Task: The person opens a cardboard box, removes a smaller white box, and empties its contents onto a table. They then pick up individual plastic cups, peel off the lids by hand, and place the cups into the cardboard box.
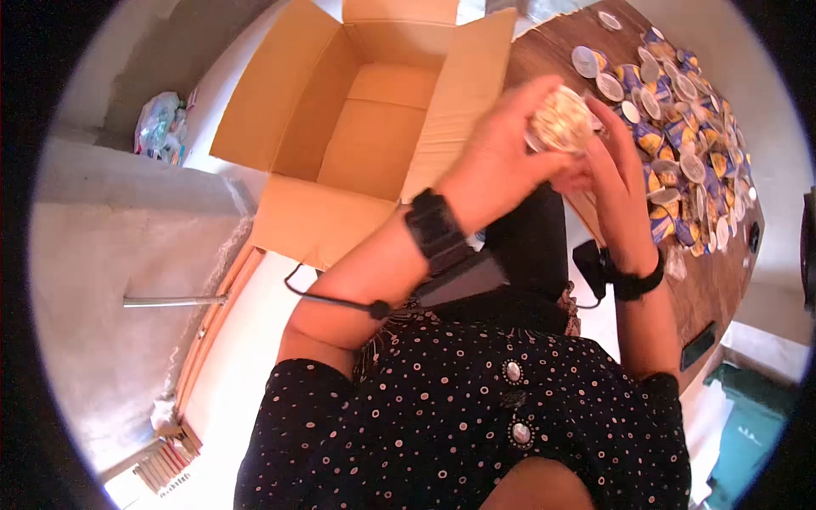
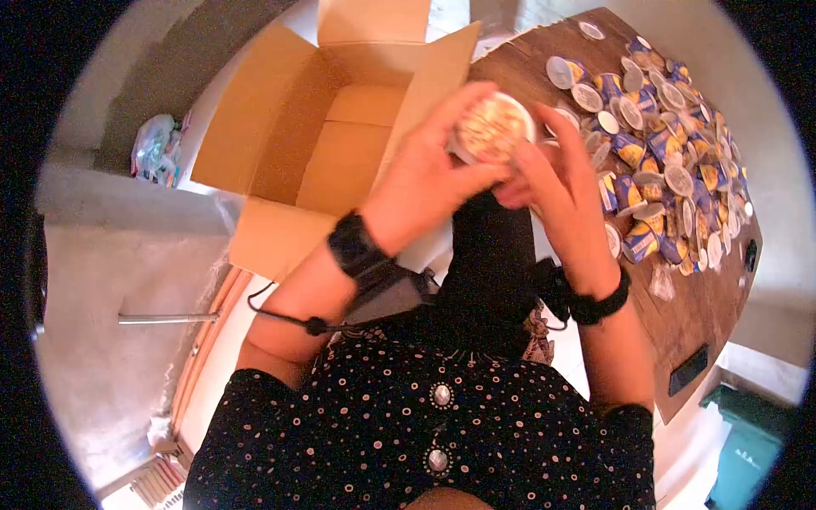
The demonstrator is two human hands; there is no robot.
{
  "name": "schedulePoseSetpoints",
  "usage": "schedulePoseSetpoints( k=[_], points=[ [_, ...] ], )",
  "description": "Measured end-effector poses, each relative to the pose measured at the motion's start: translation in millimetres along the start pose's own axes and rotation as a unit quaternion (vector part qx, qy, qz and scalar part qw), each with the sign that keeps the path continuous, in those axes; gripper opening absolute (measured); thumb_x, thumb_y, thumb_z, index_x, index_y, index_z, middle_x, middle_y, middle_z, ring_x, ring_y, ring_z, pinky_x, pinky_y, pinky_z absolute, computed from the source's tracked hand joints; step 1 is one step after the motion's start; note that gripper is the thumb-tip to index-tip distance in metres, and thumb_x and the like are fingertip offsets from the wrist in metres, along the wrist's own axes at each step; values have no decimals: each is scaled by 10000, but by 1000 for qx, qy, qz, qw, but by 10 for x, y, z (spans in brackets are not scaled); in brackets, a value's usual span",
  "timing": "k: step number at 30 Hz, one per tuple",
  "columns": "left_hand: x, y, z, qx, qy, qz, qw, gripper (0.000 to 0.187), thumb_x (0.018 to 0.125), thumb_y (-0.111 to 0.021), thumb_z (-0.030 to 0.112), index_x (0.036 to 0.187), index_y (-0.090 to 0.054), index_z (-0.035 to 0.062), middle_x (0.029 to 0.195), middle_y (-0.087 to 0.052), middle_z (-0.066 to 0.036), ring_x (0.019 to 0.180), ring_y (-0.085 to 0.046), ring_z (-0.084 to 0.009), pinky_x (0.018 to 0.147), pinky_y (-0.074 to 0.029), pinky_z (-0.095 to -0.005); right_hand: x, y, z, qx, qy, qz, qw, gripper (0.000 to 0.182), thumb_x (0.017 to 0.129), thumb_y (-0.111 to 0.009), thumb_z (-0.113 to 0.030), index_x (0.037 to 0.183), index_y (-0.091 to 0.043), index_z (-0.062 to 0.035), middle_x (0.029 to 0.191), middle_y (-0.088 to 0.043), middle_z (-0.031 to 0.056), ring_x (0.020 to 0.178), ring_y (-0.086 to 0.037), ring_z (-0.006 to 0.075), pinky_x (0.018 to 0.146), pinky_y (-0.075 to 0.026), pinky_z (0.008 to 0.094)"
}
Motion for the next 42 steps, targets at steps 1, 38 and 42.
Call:
schedulePoseSetpoints(
  k=[1, 38, 42],
  points=[
    [-19, 225, 60, 16, 2, 10, 1000, 639, 718, -690, -33, 1292, -416, 37, 1164, -548, -83, 1055, -537, -141, 898, -464, -272, 150, -134, -51, -2, 1, -6, 1000, 499, 909, -533, -347, 1272, -437, -18, 910, -619, 103, 721, -617, 132, 611, -493, 237],
    [-2014, 3271, -1227, 392, 324, 269, 818, 449, 814, -626, 126, 1224, -511, -16, 1111, -577, -224, 1028, -553, -358, 891, -438, -392, 1191, -4094, 3261, -104, -277, -431, 852, 369, 872, -586, -326, 1004, -601, 19, 877, -653, 123, 723, -643, 193, 625, -528, 325],
    [-2015, 3267, -1265, 370, 337, 266, 824, 440, 831, -619, 123, 1227, -508, -34, 1139, -574, -224, 1046, -560, -325, 903, -437, -365, 1248, -4087, 3186, -164, -206, -432, 862, 471, 828, -593, -446, 905, -647, 15, 758, -662, 161, 662, -657, 237, 639, -508, 375]
  ],
)
Point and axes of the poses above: each hand's wrist, its own x-axis towards the middle knuckle, its own y-axis out of the back of the hand, z = x × y, the point moved 7 cm from there along x, towards the middle knuckle
